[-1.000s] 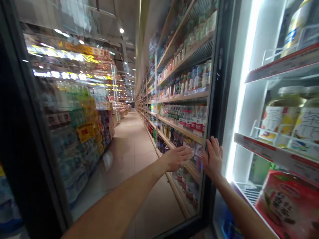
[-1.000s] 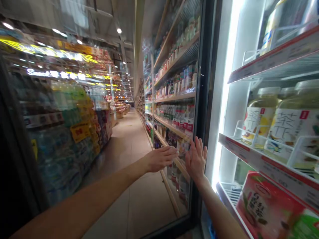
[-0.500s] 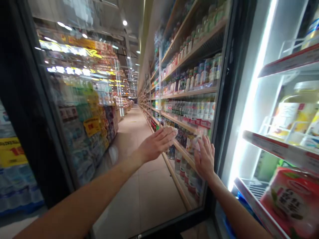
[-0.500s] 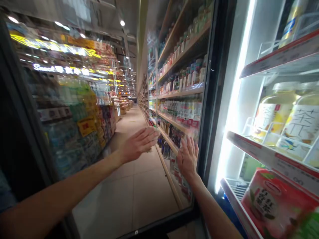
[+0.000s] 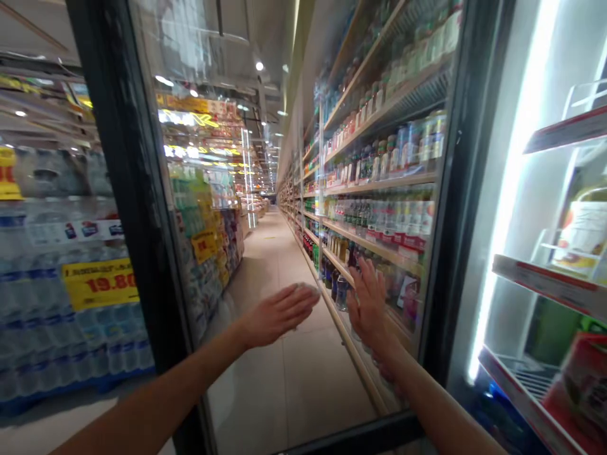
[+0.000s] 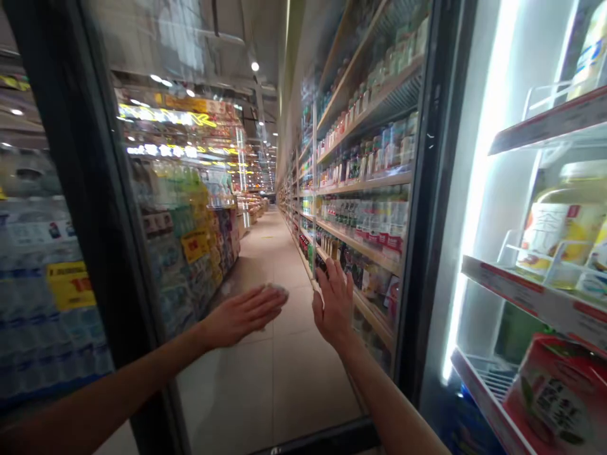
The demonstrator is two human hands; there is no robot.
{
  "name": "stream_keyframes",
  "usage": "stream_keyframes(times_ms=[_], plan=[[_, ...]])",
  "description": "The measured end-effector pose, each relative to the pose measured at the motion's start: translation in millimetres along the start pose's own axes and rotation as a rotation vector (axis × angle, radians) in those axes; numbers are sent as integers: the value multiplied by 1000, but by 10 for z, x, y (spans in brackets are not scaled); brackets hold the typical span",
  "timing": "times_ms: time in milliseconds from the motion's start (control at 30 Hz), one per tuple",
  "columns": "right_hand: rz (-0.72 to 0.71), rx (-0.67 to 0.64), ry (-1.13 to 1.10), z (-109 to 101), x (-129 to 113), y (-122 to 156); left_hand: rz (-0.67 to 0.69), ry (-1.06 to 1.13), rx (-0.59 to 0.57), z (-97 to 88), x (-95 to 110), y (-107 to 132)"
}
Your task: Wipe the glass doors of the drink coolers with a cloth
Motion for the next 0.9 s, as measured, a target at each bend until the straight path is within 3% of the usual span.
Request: stream_keyframes(times_ms=[67,167,233,300,433,600,733,767,900], plan=[[-20,-2,-8,46,-81,-27,-11,11,1,-83,-54,163],[-27,22,-19,76,-147,-58,-262,-136,58,-297,-382,387],[-18,16,-26,103,-166,-56,-392,-221,86,-423,-482,553],[-13,-3,-31,137,-184,-37,-384,-189,72,-448,-377,693],[-29,-25,-37,184,-231,-5,-169,-33,-46,-331,-34,850],[-26,-4,-36,168,-240,-29,-332,-196,36,-426,-307,768],[-66,-17,-42,180,-287,3,-89,-18,-31,-255,-50,568],[-74,-24,-44,189,-304,23,-82,-6,-33,-216,-20,516],[-92,-65,-45,230,-403,118,-329,-131,21,-120,-139,320]])
Point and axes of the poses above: each hand's wrist, its own y-axis away from the middle knuckle, its own z-axis out of the palm, x = y × z, the point moved 8 cm from there along -y, towards the middle knuckle, and after that the axes turned 9 degrees about x, right-handed, at the moved point
